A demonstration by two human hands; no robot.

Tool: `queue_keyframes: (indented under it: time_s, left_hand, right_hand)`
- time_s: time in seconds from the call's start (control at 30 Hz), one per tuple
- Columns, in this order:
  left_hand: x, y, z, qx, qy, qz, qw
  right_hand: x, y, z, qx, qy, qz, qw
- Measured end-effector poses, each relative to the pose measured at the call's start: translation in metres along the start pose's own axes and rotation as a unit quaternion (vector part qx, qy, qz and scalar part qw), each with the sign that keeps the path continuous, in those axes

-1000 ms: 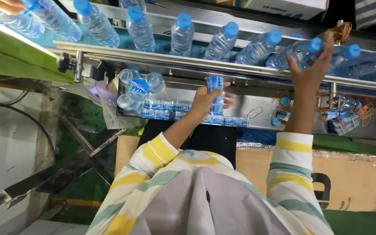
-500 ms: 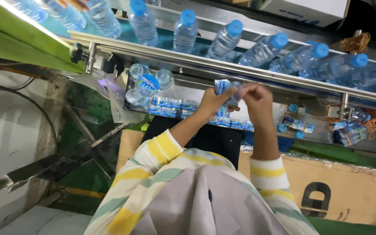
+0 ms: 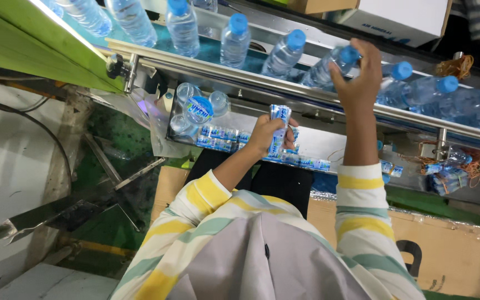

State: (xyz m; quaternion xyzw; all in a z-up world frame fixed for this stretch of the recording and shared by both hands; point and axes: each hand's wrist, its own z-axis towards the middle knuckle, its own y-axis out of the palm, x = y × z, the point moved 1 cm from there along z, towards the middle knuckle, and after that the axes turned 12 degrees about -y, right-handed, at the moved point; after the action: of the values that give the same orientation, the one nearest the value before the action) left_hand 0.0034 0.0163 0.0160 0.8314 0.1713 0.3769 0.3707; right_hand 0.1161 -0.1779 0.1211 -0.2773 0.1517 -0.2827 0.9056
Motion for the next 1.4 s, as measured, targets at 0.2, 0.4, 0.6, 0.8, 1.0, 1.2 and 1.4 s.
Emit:
queue_keyframes:
  time_s: [0.2,0.4,0.6,0.8,1.0,1.2,1.4]
  left_hand:
    - [0.017,0.018,-0.017,0.024,0.036,-0.001,0.999]
    - [0.018,0.020,-0.010,0.120,0.033,-0.002,0.992]
    - [0.001,0.007,0.008,0.128,-0.004,0.039,0.991]
    - [0.013,0.014,-0.006,0.081,-0.020,0.049,0.995]
    - [0.025,0.014,-0.016,0.076,-0.028,0.072,0.994]
    - [0.017,0.011,-0.030,0.058,-0.043,0.067,0.995]
    - [0.014,0.021,-0.038,0.022,-0.022,0.110,0.993]
  right_hand:
    - [-0.004,-0.025,-0.032,-0.054,0.178,0.051,0.981]
    - [-0.034,-0.023,-0.062,0.068,0.084,-0.059,0.992]
    - [-0.103,0.014,-0.075,0.037,0.404,0.345,0.847]
    - [-0.096,0.000,0.021,0.203,0.450,0.424,0.760]
    - [-0.033,0.028,0.052,0.024,-0.025,0.034,0.999]
    - [-0.022,0.025,0.026,0.067,0.010,0.048,0.997]
    - [0.010,-0.011,-0.002,0.148,0.064,0.013,0.987]
